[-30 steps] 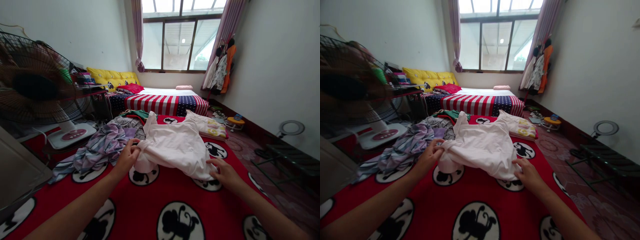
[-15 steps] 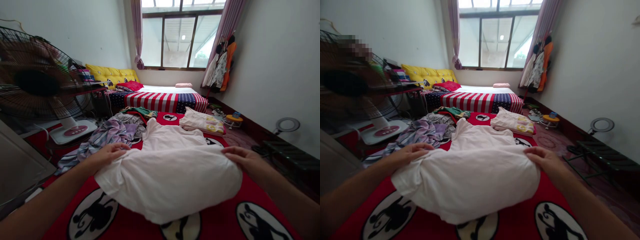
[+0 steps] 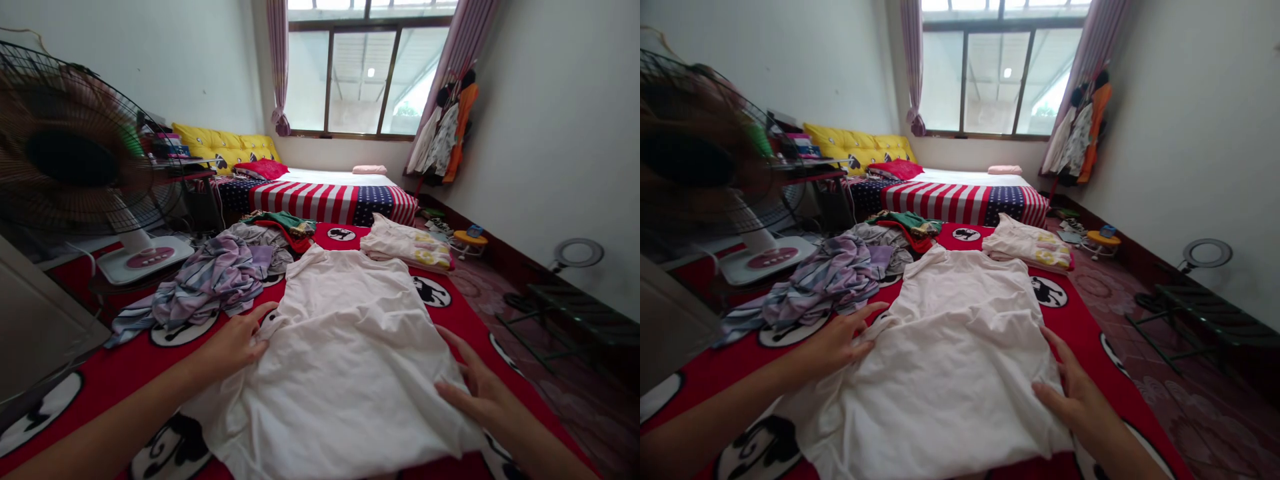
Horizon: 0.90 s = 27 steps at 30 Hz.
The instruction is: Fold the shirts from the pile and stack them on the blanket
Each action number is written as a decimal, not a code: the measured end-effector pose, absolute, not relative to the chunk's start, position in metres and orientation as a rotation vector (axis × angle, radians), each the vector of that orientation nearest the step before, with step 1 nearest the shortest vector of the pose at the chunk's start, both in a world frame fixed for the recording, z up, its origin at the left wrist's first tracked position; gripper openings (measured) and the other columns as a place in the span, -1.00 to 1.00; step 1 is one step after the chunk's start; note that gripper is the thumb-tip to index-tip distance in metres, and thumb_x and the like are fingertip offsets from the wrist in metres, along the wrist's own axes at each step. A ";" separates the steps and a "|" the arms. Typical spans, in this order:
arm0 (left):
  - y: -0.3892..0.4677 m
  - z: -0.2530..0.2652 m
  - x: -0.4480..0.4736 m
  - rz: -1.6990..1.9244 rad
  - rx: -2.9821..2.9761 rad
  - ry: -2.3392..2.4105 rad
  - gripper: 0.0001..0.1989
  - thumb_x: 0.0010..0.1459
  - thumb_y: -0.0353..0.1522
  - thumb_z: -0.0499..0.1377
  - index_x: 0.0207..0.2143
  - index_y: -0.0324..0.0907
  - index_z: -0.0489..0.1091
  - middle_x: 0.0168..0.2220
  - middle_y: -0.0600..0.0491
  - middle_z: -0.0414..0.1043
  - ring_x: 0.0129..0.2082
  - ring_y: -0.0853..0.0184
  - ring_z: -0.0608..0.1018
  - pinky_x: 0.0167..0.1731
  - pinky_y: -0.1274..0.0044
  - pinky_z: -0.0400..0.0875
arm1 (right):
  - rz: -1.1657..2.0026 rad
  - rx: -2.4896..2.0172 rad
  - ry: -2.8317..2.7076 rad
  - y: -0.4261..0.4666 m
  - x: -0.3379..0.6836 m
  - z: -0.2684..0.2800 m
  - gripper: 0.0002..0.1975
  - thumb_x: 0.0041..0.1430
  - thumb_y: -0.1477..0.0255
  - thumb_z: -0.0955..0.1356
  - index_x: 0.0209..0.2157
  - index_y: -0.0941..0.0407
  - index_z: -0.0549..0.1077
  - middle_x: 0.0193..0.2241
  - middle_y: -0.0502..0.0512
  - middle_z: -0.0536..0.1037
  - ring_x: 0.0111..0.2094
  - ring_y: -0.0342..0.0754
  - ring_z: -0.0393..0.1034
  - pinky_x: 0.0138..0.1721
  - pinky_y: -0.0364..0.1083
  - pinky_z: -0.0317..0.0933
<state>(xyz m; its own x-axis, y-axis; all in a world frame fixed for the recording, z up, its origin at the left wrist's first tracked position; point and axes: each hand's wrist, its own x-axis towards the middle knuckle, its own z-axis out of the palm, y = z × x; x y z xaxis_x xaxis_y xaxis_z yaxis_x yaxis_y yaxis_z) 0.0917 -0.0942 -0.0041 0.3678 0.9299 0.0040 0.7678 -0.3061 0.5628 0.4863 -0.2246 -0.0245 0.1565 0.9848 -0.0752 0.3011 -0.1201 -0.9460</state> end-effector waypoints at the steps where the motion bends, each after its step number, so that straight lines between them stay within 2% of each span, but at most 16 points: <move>1: -0.095 -0.001 0.091 0.467 2.157 1.463 -0.36 -0.05 -0.35 0.10 0.17 -0.14 0.29 -0.47 0.11 0.46 -0.44 0.26 0.49 -0.35 0.53 0.29 | 1.019 -1.567 -1.220 -0.225 0.488 -0.015 -0.03 0.02 0.12 0.40 0.34 0.03 -0.14 -0.01 0.29 0.50 -0.15 0.18 0.50 -0.26 0.04 0.43; 2: -0.096 0.003 0.088 0.449 2.142 1.445 -0.40 -0.06 -0.39 0.08 0.11 -0.11 0.36 -0.47 0.11 0.48 -0.44 0.26 0.50 -0.35 0.54 0.30 | 1.021 -1.571 -1.166 -0.226 0.493 -0.007 -0.07 0.01 0.14 0.41 0.33 -0.01 -0.07 0.00 0.26 0.50 -0.16 0.18 0.51 -0.30 0.03 0.43; 4: -0.101 0.014 0.079 0.331 2.093 1.356 -0.49 -0.10 -0.44 0.05 -0.06 -0.06 0.51 -0.36 0.10 0.55 -0.33 0.23 0.54 -0.27 0.55 0.33 | 0.968 -1.643 -1.154 -0.230 0.509 0.006 -0.21 -0.05 0.16 0.45 0.24 -0.06 0.22 0.01 0.18 0.51 -0.12 0.20 0.49 -0.30 0.00 0.43; 6: -0.109 0.024 0.068 0.153 2.037 1.207 -0.56 -0.09 -0.45 0.05 -0.20 -0.02 0.58 -0.25 0.12 0.58 -0.22 0.19 0.56 -0.20 0.54 0.35 | 0.926 -1.751 -1.308 -0.237 0.531 0.009 -0.43 -0.17 0.17 0.49 -0.03 -0.06 0.53 -0.07 0.14 0.56 -0.09 0.24 0.47 -0.25 0.00 0.43; 7: -0.112 0.028 0.063 0.057 1.991 1.148 -0.60 -0.08 -0.42 0.07 -0.23 0.00 0.60 -0.26 0.12 0.59 -0.23 0.17 0.56 -0.23 0.54 0.38 | 0.940 -1.795 -1.423 -0.239 0.542 0.006 -0.54 -0.22 0.18 0.50 -0.18 -0.05 0.61 -0.16 0.15 0.60 -0.13 0.25 0.48 -0.24 0.00 0.43; 10: -0.110 0.036 0.059 -0.156 1.800 1.096 -0.76 -0.05 -0.27 0.18 -0.35 -0.05 0.61 -0.45 0.06 0.57 -0.48 0.17 0.56 -0.52 0.54 0.37 | 1.069 -1.927 -1.709 -0.231 0.569 -0.005 -0.75 -0.27 0.22 0.51 -0.42 -0.04 0.66 -0.44 0.18 0.60 -0.44 0.14 0.50 -0.45 -0.04 0.41; 13: -0.081 0.034 0.072 -0.043 1.819 1.145 -0.72 -0.02 -0.14 0.21 -0.52 -0.14 0.56 -0.59 0.04 0.48 -0.61 0.25 0.49 -0.61 0.56 0.31 | 0.955 -1.984 -1.758 -0.190 0.580 -0.008 -0.73 -0.12 0.17 0.46 -0.39 0.02 0.65 -0.58 0.13 0.54 -0.61 0.01 0.40 -0.62 -0.09 0.27; 14: -0.066 0.031 0.081 0.066 1.889 1.175 -0.69 0.00 -0.12 0.19 -0.49 -0.16 0.56 -0.58 0.04 0.48 -0.58 0.26 0.49 -0.58 0.56 0.33 | 0.852 -1.956 -1.716 -0.171 0.581 -0.007 -0.69 -0.08 0.14 0.43 -0.35 0.05 0.63 -0.59 0.11 0.53 -0.60 -0.01 0.39 -0.62 -0.10 0.25; 16: -0.031 0.020 0.103 0.297 2.029 1.262 -0.62 0.04 -0.11 0.15 -0.27 -0.18 0.56 -0.46 0.02 0.53 -0.46 0.22 0.54 -0.46 0.53 0.40 | 0.709 -1.934 -1.515 -0.128 0.581 -0.008 -0.64 -0.06 0.14 0.40 -0.32 0.11 0.59 -0.56 0.11 0.54 -0.55 0.00 0.41 -0.62 -0.12 0.24; 18: 0.002 0.006 0.128 0.501 2.168 1.353 -0.47 0.03 -0.15 0.18 0.02 -0.23 0.44 -0.19 -0.08 0.54 -0.21 0.14 0.55 -0.20 0.45 0.42 | 0.630 -1.944 -1.343 -0.088 0.581 -0.013 -0.67 -0.10 0.18 0.39 -0.37 0.14 0.54 -0.51 0.15 0.56 -0.49 0.02 0.45 -0.60 -0.13 0.26; 20: 0.028 -0.011 0.152 0.586 2.303 1.451 -0.30 -0.01 -0.20 0.22 0.20 -0.25 0.25 0.06 -0.17 0.39 0.04 0.07 0.44 0.02 0.38 0.31 | 0.595 -1.971 -1.322 -0.057 0.579 -0.021 -0.70 -0.11 0.20 0.38 -0.45 0.16 0.51 -0.52 0.15 0.55 -0.52 0.02 0.44 -0.61 -0.13 0.23; 22: 0.044 -0.028 0.172 0.588 2.384 1.592 -0.27 0.02 -0.22 0.22 0.26 -0.17 0.17 0.15 -0.18 0.29 0.13 0.06 0.35 0.08 0.33 0.23 | 0.576 -1.988 -1.408 -0.038 0.568 -0.026 -0.71 -0.13 0.20 0.39 -0.54 0.17 0.49 -0.61 0.10 0.51 -0.59 -0.04 0.38 -0.64 -0.16 0.16; 24: 0.051 -0.041 0.187 0.548 2.426 1.736 -0.37 0.09 -0.20 0.19 0.23 -0.04 0.21 0.13 -0.13 0.30 0.12 0.07 0.35 0.07 0.30 0.23 | 0.506 -1.977 -1.489 -0.032 0.545 -0.022 -0.74 -0.13 0.24 0.41 -0.60 0.17 0.48 -0.64 0.06 0.48 -0.58 -0.08 0.34 -0.61 -0.18 0.12; 27: 0.051 -0.055 0.199 0.549 2.471 1.898 -0.53 0.19 -0.17 0.10 0.16 0.04 0.31 0.11 -0.10 0.32 0.09 0.05 0.35 0.02 0.25 0.23 | 0.288 -1.783 -1.611 -0.043 0.492 -0.002 -0.78 -0.02 0.28 0.38 -0.44 0.16 0.54 -0.51 0.06 0.54 -0.47 -0.08 0.36 -0.47 -0.17 0.19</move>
<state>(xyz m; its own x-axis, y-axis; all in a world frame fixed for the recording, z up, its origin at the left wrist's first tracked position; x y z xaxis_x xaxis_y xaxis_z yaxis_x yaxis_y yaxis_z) 0.1989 0.0508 -0.0553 0.2201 0.9330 0.2846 0.9409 -0.2800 0.1904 0.4921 -0.0431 -0.0020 0.1994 0.9372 0.2862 0.7801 0.0249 -0.6251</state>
